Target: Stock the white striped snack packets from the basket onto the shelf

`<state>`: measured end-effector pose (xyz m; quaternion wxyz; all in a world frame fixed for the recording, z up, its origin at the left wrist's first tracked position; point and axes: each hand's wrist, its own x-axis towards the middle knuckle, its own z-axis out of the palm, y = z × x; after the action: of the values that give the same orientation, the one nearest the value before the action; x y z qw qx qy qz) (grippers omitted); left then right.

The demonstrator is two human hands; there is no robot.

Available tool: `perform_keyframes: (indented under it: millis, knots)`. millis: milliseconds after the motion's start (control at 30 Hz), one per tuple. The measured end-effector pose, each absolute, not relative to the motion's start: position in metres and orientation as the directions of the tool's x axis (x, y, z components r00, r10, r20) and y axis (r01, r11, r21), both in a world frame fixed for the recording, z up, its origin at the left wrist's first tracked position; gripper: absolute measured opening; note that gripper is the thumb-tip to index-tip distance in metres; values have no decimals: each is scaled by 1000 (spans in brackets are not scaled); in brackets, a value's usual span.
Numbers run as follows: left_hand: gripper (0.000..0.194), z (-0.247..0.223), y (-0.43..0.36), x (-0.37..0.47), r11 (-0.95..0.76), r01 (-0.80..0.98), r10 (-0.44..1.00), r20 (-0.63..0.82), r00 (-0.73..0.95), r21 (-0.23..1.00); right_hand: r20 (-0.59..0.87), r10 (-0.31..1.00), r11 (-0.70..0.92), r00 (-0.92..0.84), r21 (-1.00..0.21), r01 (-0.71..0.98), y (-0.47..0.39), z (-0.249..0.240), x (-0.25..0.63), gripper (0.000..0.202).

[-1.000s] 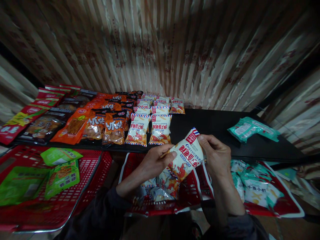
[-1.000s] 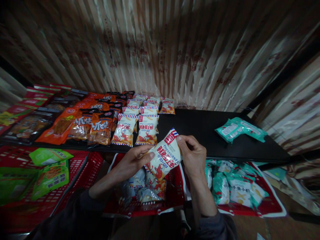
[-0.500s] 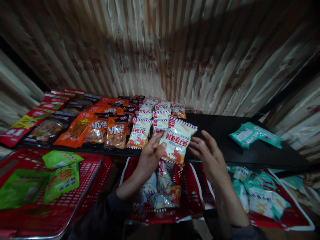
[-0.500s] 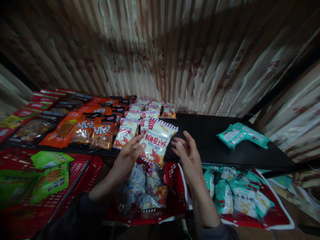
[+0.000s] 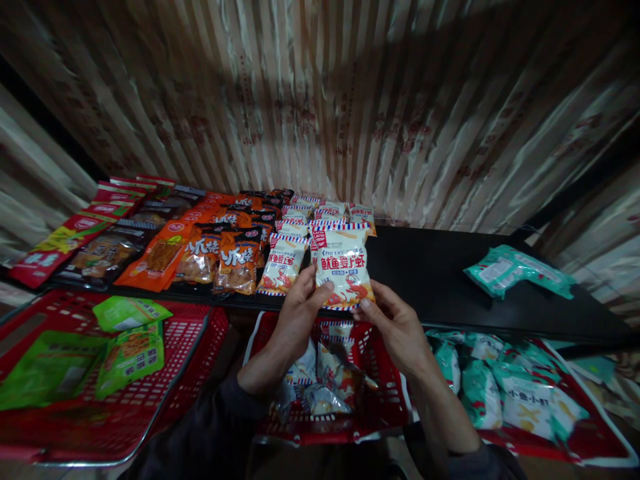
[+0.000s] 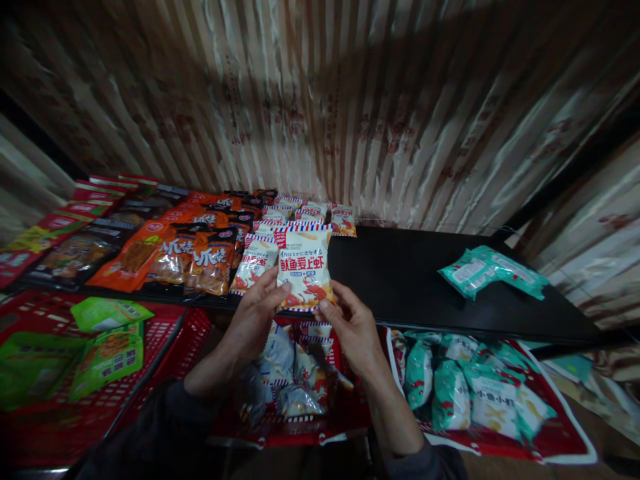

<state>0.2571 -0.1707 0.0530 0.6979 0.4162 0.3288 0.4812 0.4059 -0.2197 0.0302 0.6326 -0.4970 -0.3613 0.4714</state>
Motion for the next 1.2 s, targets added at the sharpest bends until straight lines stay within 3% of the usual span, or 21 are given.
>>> perform_keyframes:
  millis: [267,567,833,1000,1200]
  knots:
    - [36,51,-168,255,245,-397,935,-108,337,884,-54,954,28,296,-963,-266,-221,32,402,43]
    - [39,52,-166,259,285,-404,940,-170,296,869,-128,940,22,315,-902,-432,-218,23,391,50]
    - [38,56,-167,256,313,-409,921,-169,351,857,-52,921,95,387,-931,-352,-219,23,389,47]
    - [56,63,-173,255,292,-390,879,-83,470,873,50,879,188,475,-950,-248,-219,21,394,43]
    - [63,57,-169,255,276,-364,865,-65,497,889,71,875,189,479,-961,-203,-219,21,395,42]
